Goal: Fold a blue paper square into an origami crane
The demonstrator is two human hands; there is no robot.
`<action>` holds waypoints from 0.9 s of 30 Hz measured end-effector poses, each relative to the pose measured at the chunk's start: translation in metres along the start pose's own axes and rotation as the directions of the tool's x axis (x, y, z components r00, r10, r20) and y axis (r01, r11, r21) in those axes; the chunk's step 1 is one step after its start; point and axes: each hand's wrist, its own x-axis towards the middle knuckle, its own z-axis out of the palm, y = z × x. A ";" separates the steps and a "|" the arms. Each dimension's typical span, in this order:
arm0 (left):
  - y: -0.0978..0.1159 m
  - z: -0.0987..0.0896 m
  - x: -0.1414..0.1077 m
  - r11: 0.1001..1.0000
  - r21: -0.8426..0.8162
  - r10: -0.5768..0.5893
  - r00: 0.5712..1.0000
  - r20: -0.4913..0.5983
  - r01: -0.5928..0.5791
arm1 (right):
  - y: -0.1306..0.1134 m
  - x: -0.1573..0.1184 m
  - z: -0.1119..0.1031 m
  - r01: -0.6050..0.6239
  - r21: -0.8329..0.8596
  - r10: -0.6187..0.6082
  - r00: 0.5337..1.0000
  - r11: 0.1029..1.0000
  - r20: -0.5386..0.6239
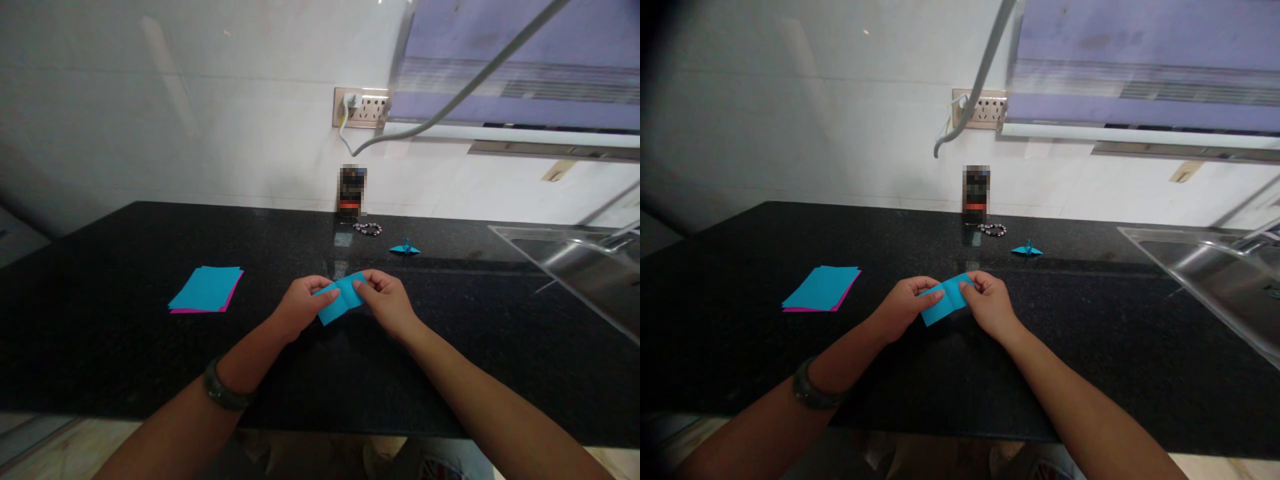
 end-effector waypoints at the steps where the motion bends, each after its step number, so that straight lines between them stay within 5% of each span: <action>1: 0.000 0.000 0.000 1.000 -0.007 -0.002 1.000 -0.009 0.002 | -0.001 0.000 0.000 -0.021 0.027 0.021 1.000 0.999 0.006; 11: 0.005 0.001 -0.001 0.999 -0.027 -0.020 0.997 -0.080 0.018 | 0.003 -0.002 0.002 -0.016 0.033 0.013 0.995 0.999 0.096; 18: 0.005 0.000 -0.001 1.000 0.027 -0.008 0.998 -0.070 0.010 | 0.007 0.000 0.000 0.026 -0.112 -0.018 0.997 0.993 0.076; 23: 0.005 0.000 -0.001 0.999 0.039 -0.017 0.996 -0.091 0.021 | 0.006 0.000 0.001 0.040 -0.039 -0.037 0.997 0.998 0.062; 27: 0.002 -0.002 0.001 0.999 0.041 -0.015 0.995 -0.103 0.019 | 0.007 -0.001 0.000 0.160 -0.108 -0.163 0.987 0.981 -0.018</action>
